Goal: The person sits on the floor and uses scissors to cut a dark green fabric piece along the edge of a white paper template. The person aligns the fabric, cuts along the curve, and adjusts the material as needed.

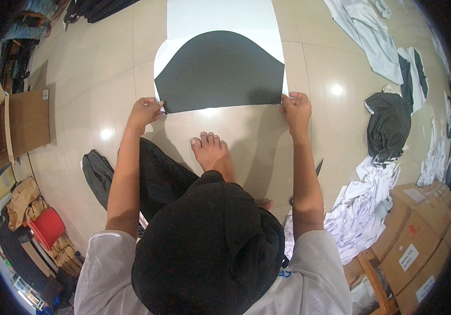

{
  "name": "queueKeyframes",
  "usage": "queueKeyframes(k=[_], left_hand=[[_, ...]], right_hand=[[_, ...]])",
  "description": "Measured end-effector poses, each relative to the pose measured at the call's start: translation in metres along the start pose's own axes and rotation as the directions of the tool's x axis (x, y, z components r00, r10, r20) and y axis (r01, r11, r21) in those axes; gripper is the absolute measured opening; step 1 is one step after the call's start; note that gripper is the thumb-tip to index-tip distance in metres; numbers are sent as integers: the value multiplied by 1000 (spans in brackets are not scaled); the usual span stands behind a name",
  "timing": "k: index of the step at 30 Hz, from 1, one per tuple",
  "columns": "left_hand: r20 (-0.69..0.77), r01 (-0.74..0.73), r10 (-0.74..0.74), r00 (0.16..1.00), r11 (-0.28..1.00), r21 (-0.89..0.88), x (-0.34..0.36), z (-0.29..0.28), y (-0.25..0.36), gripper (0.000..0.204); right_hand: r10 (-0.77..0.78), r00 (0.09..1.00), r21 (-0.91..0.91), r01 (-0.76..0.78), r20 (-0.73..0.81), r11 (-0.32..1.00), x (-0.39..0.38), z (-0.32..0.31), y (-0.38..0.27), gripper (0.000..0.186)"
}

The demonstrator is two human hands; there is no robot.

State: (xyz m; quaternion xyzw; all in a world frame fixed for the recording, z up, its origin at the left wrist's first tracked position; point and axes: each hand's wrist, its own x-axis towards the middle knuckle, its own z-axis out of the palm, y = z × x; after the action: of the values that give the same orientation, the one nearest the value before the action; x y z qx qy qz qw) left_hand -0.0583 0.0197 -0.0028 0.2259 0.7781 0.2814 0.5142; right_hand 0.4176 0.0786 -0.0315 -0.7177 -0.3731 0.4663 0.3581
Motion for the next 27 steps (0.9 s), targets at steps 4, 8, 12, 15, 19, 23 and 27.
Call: queueKeyframes(k=[4, 8, 12, 15, 19, 23, 27], left_hand=[[148, 92, -70, 986, 984, -150, -3, -5, 11, 47], [50, 11, -24, 998, 970, 244, 6, -9, -6, 46], [45, -57, 48, 998, 975, 216, 12, -5, -14, 42], [-10, -93, 98, 995, 963, 253, 11, -1, -16, 38], [-65, -119, 144, 987, 949, 292, 12, -1, -18, 34], [-66, -122, 152, 986, 937, 327, 7, 2, -14, 35], [-65, -104, 132, 989, 939, 327, 6, 2, -13, 37]], right_hand=[[3, 1000, 16, -3, 1, 1000, 3, -3, 5, 38], [13, 1000, 25, -13, 11, 1000, 1, 1, 0, 38], [5, 1000, 8, -5, 6, 1000, 2, -1, 1, 38], [0, 1000, 20, 0, 5, 1000, 4, 0, 4, 38], [4, 1000, -2, -4, 7, 1000, 3, 1, 3, 38], [-2, 1000, -14, 2, 8, 1000, 3, 0, 3, 38], [-11, 1000, -10, 11, 16, 1000, 4, -1, 4, 38]])
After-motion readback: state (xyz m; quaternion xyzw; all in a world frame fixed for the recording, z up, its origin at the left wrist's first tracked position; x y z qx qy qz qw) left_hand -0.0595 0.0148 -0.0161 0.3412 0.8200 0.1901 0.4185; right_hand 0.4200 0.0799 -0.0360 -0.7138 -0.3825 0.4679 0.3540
